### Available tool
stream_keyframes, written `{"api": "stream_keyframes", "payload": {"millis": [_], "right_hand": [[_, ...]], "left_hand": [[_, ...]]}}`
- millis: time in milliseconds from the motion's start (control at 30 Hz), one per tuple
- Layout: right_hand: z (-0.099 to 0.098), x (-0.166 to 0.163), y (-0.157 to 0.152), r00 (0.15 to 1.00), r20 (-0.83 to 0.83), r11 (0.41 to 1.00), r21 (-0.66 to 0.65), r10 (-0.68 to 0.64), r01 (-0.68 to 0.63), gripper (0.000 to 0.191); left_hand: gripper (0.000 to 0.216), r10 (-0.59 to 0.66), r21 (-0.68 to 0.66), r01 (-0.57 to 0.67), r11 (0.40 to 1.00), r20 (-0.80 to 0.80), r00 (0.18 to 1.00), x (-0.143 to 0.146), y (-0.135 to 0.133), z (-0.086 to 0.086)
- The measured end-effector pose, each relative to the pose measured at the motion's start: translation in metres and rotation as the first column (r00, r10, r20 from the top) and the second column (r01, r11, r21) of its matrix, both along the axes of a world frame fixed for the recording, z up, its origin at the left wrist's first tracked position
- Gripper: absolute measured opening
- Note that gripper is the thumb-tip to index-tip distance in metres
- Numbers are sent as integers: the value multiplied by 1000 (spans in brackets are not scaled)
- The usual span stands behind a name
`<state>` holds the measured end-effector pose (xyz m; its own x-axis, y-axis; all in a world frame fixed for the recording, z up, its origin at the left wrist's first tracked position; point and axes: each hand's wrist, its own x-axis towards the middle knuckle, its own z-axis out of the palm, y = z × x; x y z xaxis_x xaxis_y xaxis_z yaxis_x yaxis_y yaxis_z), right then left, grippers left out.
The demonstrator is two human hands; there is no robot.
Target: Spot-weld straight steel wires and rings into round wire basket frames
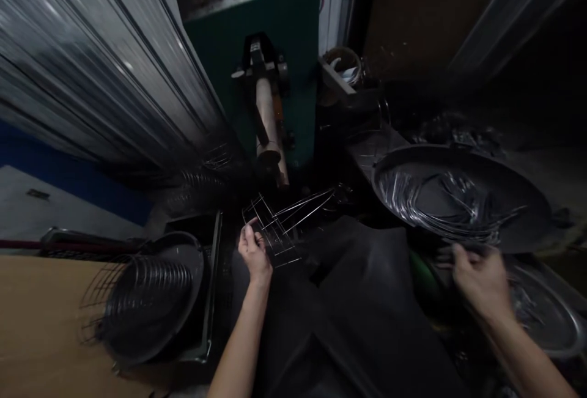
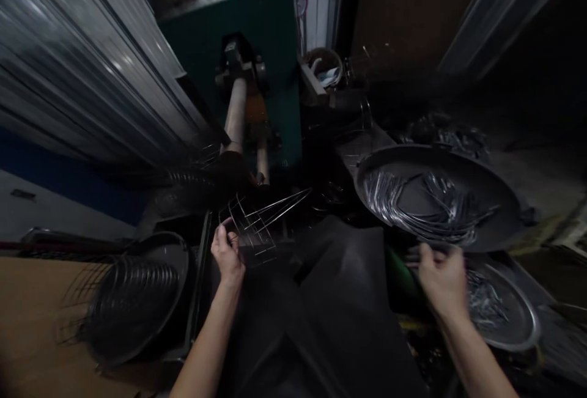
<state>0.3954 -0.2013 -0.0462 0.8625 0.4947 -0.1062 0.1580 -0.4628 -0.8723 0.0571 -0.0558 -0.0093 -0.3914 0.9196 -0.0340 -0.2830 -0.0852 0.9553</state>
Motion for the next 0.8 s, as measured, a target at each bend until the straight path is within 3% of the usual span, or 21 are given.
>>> {"api": "stream_keyframes", "payload": {"millis": [67, 100, 200, 333, 533, 800], "right_hand": [[17, -36, 29, 969, -180, 958, 260, 170, -120, 40], [26, -57, 45, 933, -252, 932, 319, 257, -170, 43], [48, -116, 89, 798, -408, 870, 409, 443, -274, 45], [64, -168, 133, 697, -486, 832, 464, 527, -305, 43], [76, -192, 156, 618, -538, 797, 543, 573, -266, 38], [88, -205, 162, 499, -698, 850, 497, 513, -177, 39]], "left_hand": [[34, 19, 8, -19, 1000, 4, 1000, -4, 0, -1], [35, 24, 5, -24, 1000, 4, 1000, -6, 0, -1], [35, 33, -1, -33, 999, 2, 999, -12, 2, -2], [36, 70, 28, -71, 997, 25, 997, -21, 7, -3], [41, 126, -36, -125, 991, 21, 992, -33, 17, -5], [49, 134, -84, -129, 988, 57, 989, -34, 25, -7]]}}
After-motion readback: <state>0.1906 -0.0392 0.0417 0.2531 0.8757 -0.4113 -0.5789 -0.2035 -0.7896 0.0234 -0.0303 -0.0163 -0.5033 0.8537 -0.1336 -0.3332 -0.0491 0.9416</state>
